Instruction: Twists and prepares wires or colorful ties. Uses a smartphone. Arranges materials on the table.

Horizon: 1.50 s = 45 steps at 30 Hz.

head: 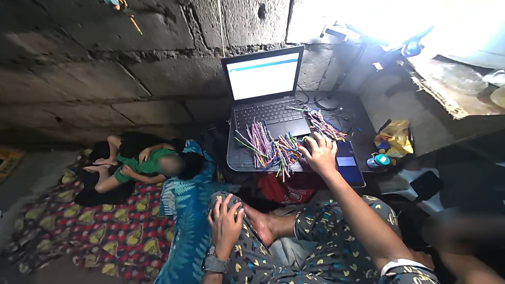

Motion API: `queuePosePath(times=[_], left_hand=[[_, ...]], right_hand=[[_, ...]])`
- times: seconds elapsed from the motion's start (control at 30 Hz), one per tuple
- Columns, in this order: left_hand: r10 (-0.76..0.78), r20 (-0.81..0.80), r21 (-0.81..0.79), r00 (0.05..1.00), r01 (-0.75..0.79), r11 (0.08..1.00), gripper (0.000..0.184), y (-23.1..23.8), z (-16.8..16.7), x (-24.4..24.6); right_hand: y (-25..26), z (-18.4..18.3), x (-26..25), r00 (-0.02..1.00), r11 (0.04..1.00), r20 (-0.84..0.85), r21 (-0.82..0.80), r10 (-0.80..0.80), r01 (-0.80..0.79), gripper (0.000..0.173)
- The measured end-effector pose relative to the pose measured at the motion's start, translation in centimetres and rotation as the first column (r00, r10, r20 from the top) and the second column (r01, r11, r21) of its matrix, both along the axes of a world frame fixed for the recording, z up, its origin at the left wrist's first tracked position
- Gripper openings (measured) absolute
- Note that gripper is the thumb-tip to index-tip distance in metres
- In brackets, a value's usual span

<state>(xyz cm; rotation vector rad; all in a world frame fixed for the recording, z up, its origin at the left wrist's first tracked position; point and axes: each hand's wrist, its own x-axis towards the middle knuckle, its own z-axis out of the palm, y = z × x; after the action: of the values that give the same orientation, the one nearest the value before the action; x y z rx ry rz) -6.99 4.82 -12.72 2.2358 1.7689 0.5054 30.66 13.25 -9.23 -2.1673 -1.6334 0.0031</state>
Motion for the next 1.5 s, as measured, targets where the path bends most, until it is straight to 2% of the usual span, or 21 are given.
queuePosePath(times=[0.6,1.5], left_hand=[[0.003,-0.014,0.001,1.0,-0.003,1.0,0.035,0.0,-0.1,0.0],[0.01,-0.042,-0.002,0.999,-0.01,1.0,0.035,0.5,0.0,0.5]], right_hand=[[-0.5,-3.0,0.0,1.0,0.953,0.001,0.301,0.028,-0.028,0.052],[-0.5,-3.5,0.0,0.999,0.948,-0.038,0.318,-0.014,0.025,0.051]])
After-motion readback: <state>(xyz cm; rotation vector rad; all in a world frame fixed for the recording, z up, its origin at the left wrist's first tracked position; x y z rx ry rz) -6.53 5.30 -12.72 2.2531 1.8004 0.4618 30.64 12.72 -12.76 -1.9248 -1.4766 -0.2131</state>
